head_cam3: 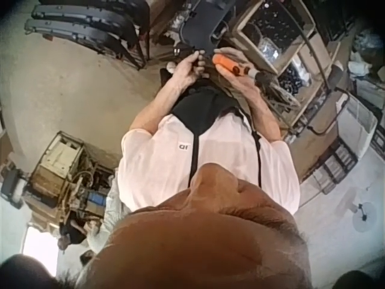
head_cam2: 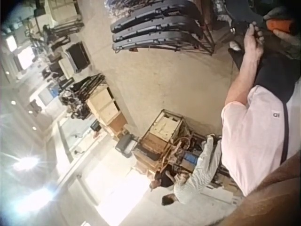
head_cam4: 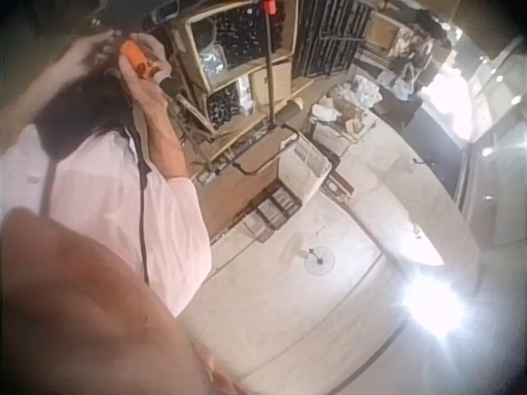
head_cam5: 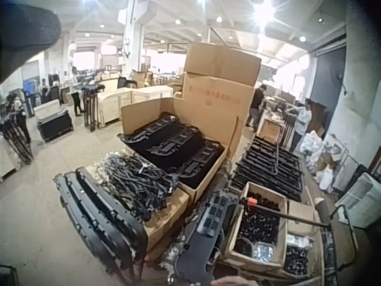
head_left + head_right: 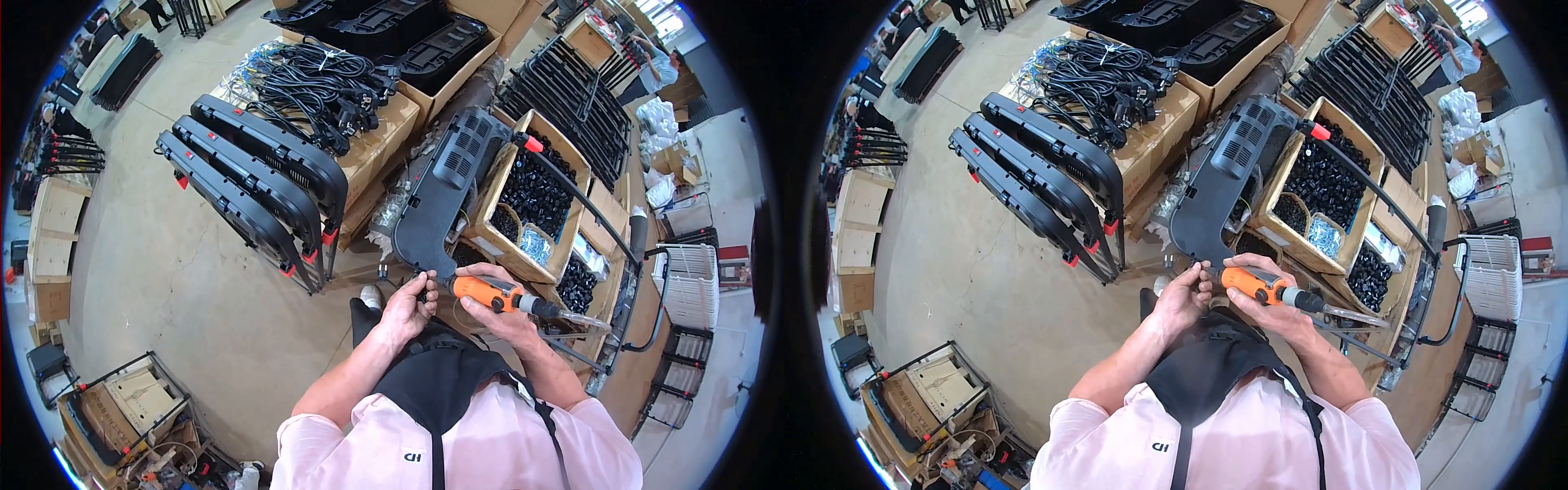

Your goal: Assembling the plastic housing and internal wiring of a leaf blower or similar power tool component.

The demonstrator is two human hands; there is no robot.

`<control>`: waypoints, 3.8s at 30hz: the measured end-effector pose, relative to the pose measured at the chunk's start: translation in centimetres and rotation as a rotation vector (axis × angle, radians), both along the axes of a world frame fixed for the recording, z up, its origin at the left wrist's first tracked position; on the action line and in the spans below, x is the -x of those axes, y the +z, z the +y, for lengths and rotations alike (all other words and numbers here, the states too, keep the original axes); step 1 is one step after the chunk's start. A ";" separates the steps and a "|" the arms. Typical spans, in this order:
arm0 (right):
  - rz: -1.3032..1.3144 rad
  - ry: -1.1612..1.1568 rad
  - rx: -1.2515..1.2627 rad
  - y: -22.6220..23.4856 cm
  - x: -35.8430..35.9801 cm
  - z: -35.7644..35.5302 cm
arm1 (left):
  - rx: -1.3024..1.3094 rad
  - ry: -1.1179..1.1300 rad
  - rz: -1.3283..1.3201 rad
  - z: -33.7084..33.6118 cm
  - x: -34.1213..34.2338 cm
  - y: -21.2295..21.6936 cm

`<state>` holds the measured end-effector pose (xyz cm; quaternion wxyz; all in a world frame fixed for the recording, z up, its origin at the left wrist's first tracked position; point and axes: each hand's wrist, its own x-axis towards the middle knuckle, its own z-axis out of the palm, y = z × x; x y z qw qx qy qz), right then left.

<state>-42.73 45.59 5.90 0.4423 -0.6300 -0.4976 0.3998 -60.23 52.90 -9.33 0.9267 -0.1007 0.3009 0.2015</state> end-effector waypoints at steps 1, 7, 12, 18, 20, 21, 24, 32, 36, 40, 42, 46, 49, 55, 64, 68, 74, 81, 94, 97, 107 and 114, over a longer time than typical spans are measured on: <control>-0.030 0.009 -0.002 0.1 0.2 0.2 | 0.001 0.002 -0.001 0.0 0.1 -0.2; -0.051 0.006 0.061 0.6 1.3 1.9 | -0.035 0.034 0.013 0.1 -0.3 0.5; -0.194 0.013 0.027 -0.2 2.0 3.2 | -0.129 0.006 0.012 -0.2 0.9 -0.8; -0.258 0.061 0.096 -0.1 2.9 4.7 | -0.205 -0.132 0.108 -0.2 2.5 -0.7; -0.269 0.086 0.103 -0.3 3.0 4.9 | -0.223 -0.138 0.096 -0.1 2.8 -0.7; -0.275 0.096 0.091 -0.6 3.1 4.9 | -0.246 -0.145 0.087 -0.1 2.9 -0.7; -0.297 0.144 0.060 -1.1 3.2 5.4 | -0.343 -0.124 0.037 -0.1 3.4 -1.9; -0.277 0.118 0.113 -0.3 4.0 6.5 | -0.440 -0.165 0.244 0.4 3.9 -2.7; -0.317 0.179 0.032 -1.2 3.3 6.3 | -0.378 -0.113 0.209 1.1 4.1 -1.1; -0.325 0.194 0.026 -1.1 3.4 6.5 | -0.393 -0.131 0.194 1.4 4.2 -1.8; -0.314 0.183 0.033 -1.1 3.4 6.5 | -0.343 -0.159 0.183 1.6 4.2 -2.1; -0.327 0.172 0.054 -1.4 3.4 6.7 | -0.294 -0.150 0.179 1.9 3.9 -2.7; -0.343 0.166 0.128 -0.7 3.7 7.1 | -0.235 -0.138 0.202 2.2 3.8 -2.5; -0.265 0.063 0.138 2.0 3.4 6.5 | -0.158 -0.083 0.187 3.7 3.1 -1.1; -0.039 -0.056 0.058 1.7 1.4 7.5 | -0.127 -0.021 0.032 7.9 0.4 1.6; -0.088 -0.027 0.039 2.3 0.8 8.8 | -0.066 -0.007 -0.075 8.4 -0.3 1.0; -0.008 -0.054 -0.017 -0.2 0.7 11.2 | -0.077 0.046 -0.006 8.9 -1.8 1.6; -0.085 -0.043 0.043 -1.0 1.3 13.9 | -0.239 -0.103 0.018 7.1 0.1 1.4; -0.314 0.103 0.108 -1.5 2.2 16.3 | -0.343 -0.088 0.126 7.7 2.1 2.3; -0.314 0.112 0.085 -1.9 2.3 16.6 | -0.383 -0.043 0.142 7.7 2.8 2.4; -0.118 0.030 0.047 -0.8 1.6 15.6 | -0.295 -0.087 0.142 8.8 2.7 2.0; 0.070 -0.048 -0.022 3.7 -3.7 12.1 | -0.112 0.027 0.047 12.1 -4.2 4.5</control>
